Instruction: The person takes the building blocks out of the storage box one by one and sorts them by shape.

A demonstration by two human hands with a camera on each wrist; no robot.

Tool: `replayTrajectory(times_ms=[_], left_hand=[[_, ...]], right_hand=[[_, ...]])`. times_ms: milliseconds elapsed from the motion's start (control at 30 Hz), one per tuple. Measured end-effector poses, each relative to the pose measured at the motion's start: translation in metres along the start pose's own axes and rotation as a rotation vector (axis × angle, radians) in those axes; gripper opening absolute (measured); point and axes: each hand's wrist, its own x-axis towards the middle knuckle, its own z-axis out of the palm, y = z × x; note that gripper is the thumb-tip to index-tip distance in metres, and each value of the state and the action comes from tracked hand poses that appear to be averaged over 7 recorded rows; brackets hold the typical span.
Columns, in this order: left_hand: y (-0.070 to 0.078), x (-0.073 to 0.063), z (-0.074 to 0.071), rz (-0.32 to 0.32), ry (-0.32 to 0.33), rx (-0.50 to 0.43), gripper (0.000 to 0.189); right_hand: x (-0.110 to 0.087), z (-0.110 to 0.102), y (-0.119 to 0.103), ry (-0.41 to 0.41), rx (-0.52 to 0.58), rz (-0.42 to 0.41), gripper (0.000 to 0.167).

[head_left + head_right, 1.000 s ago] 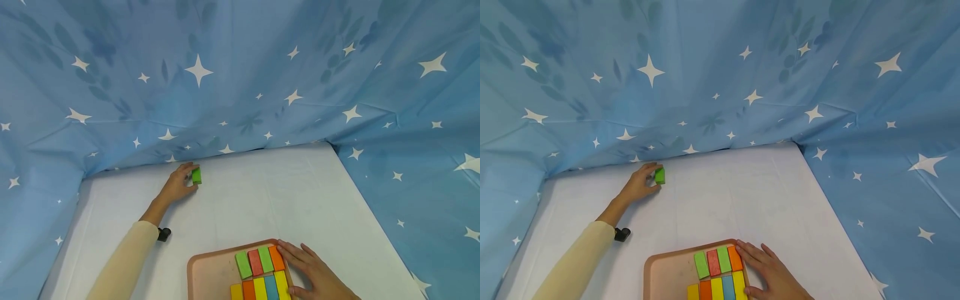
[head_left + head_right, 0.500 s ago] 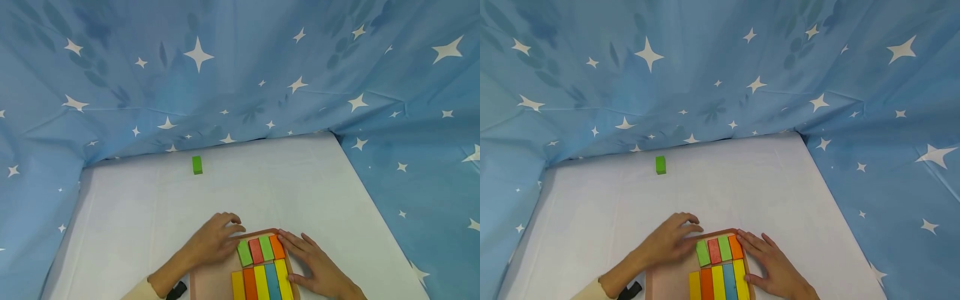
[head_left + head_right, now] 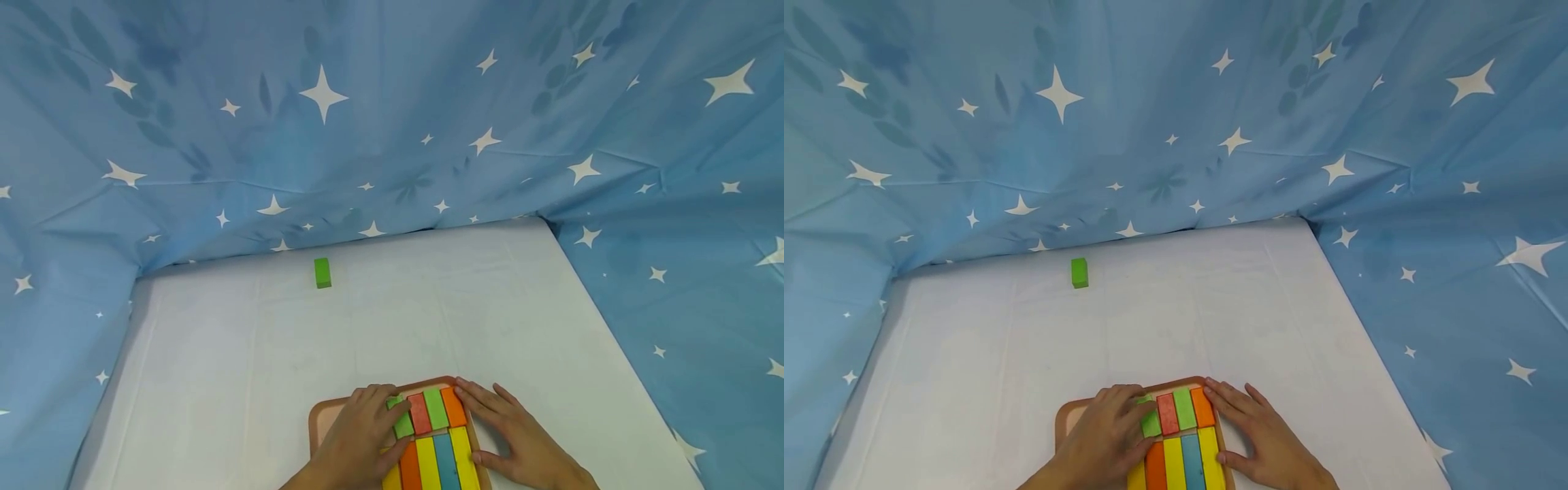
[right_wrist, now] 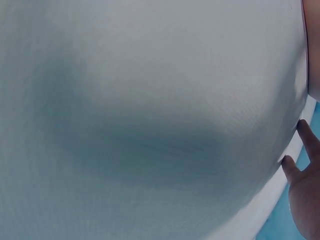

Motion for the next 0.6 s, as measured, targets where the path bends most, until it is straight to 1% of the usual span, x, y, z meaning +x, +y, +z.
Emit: replayTrajectory(times_ms=[100,200,400,600], left_hand=[[0.0033,-0.001,-0.003,-0.06,-0.095,-0.025,0.05],[0.0037,-0.0015,-0.0032,-0.091,-0.165,-0.045,0.052],[0.0029,-0.0026,-0.0012,-0.106,-0.215,-0.057,0.049],[0.0045,-0.0018,-0.0008,-0.15,-0.266,-0.046,0.044]], right_hand=[[-0.0003,0.0013,0.0013,0.002,0.001,-0.007,0.086],[0.0,0.0017,0.0013,0.003,-0.003,-0.008,0.086],[0.0003,0.0018,0.0005,0.008,-0.014,0.003,0.084],[-0.001,0.0016,-0.0005,-0.003,-0.019,0.031,0.084]])
